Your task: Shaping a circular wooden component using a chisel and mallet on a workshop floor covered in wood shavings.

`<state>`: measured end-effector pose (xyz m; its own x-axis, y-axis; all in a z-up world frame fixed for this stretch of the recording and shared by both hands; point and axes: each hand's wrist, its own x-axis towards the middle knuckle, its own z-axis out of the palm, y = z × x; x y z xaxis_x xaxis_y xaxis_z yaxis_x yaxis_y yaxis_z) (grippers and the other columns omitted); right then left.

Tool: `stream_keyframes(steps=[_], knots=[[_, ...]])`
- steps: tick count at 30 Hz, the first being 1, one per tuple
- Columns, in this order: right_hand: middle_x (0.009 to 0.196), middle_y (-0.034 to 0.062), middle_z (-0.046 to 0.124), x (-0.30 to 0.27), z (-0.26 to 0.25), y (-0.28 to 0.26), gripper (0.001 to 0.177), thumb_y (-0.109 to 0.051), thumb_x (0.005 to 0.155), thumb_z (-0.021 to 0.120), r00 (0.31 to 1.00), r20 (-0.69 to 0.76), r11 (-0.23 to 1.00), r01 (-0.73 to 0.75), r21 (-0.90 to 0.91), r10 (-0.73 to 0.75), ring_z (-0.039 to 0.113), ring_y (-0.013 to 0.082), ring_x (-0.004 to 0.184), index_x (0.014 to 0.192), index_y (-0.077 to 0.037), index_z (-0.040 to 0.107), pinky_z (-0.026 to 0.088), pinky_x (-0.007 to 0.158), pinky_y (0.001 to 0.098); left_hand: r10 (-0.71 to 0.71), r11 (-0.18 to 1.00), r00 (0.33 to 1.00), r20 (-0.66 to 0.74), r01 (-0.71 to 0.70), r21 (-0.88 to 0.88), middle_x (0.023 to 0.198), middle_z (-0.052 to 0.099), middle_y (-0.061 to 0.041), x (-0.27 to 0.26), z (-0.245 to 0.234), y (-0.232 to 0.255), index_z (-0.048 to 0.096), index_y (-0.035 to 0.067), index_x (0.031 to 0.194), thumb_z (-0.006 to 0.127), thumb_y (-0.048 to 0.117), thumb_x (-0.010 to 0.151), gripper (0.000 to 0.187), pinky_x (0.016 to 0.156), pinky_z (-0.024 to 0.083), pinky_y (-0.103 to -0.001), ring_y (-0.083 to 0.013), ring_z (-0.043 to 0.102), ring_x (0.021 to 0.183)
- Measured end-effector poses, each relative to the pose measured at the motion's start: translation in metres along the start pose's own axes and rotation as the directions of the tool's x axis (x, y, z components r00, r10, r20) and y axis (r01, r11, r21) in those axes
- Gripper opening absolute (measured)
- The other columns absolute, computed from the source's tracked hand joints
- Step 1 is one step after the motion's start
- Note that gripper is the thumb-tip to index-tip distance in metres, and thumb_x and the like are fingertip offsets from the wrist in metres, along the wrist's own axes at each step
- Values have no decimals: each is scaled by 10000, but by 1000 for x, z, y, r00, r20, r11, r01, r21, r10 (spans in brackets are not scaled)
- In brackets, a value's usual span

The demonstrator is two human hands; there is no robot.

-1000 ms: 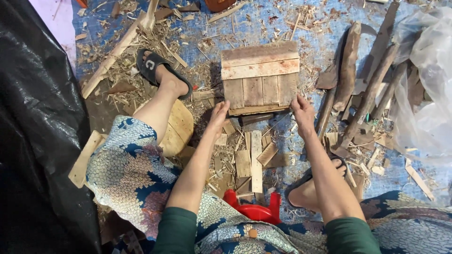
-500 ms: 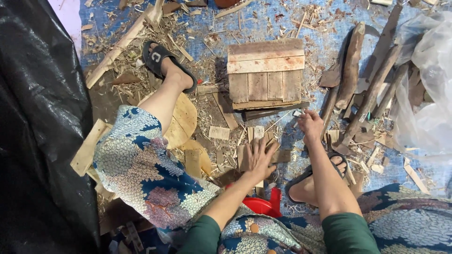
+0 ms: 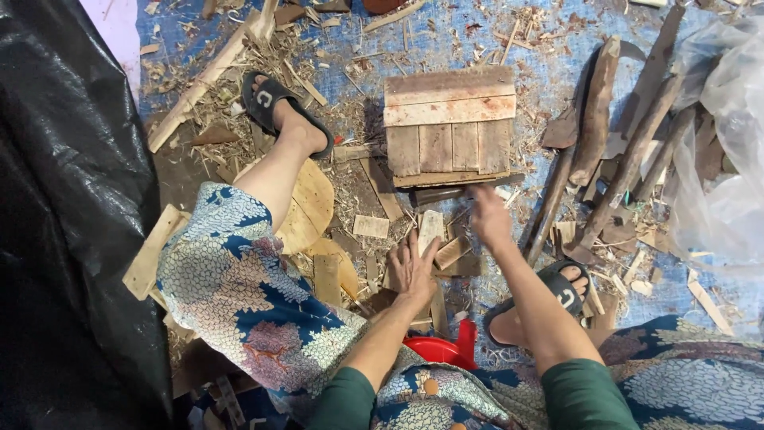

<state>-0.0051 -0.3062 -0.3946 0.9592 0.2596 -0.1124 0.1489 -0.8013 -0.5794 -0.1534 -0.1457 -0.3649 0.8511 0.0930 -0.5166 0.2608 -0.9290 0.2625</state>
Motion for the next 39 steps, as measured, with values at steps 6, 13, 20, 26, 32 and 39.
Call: stream_keyframes(steps=[6, 13, 20, 26, 32, 39], knots=[[1448, 125, 426, 3, 28, -26, 646, -186, 905, 523, 982, 188, 977, 73, -200, -35, 653, 403, 1083, 1532, -274, 394, 593, 907, 496, -220, 968, 963, -155, 196, -154, 1511, 320, -263, 6, 8, -21, 334, 414, 1555, 755, -27, 803, 968, 1166, 95, -720, -408, 393, 1436], [1288, 135, 487, 6, 81, 25, 592, -130, 851, 563, 974, 224, 976, 13, -218, 37, 621, 389, 1101, 1416, -262, 449, 595, 872, 497, -562, 823, 775, -290, 486, -296, 1456, 307, -245, 22, -29, -48, 359, 323, 1512, 770, 110, 794, 854, 1075, 286, -581, -377, 396, 1305], [1053, 109, 631, -17, 35, 5, 323, -168, 782, 570, 981, 183, 983, -24, -183, 58, 641, 402, 981, 1103, -207, 570, 545, 826, 557, -592, 805, 742, -315, 524, -279, 1536, 235, -185, 31, -18, -50, 276, 325, 1533, 710, 257, 831, 828, 1126, 241, -604, -433, 240, 1443], [908, 57, 671, -19, 51, 19, 323, -229, 715, 595, 997, 80, 962, 26, -272, -4, 624, 313, 881, 1034, -235, 643, 568, 744, 488, -604, 793, 750, -271, 532, -296, 1582, 164, -182, 41, -13, -51, 263, 323, 1542, 659, 260, 856, 794, 1141, 230, -617, -447, 140, 1495], [939, 95, 685, -8, 62, 9, 296, -232, 738, 627, 994, 98, 972, 68, -226, -47, 622, 341, 926, 1032, -211, 647, 554, 785, 491, -535, 845, 769, -351, 483, -230, 1632, 129, -185, 32, -25, -38, 376, 294, 1504, 611, 348, 916, 636, 1162, 207, -633, -461, 96, 1528], [972, 60, 664, -5, 69, -23, 277, -211, 738, 646, 966, 119, 922, 257, -289, -232, 600, 286, 936, 1011, -256, 657, 533, 769, 418, -514, 846, 742, -429, 357, -396, 1574, 332, -80, 62, -12, -53, 608, 240, 1343, 311, 506, 1089, 473, 1160, 345, -510, -307, 275, 1521]])
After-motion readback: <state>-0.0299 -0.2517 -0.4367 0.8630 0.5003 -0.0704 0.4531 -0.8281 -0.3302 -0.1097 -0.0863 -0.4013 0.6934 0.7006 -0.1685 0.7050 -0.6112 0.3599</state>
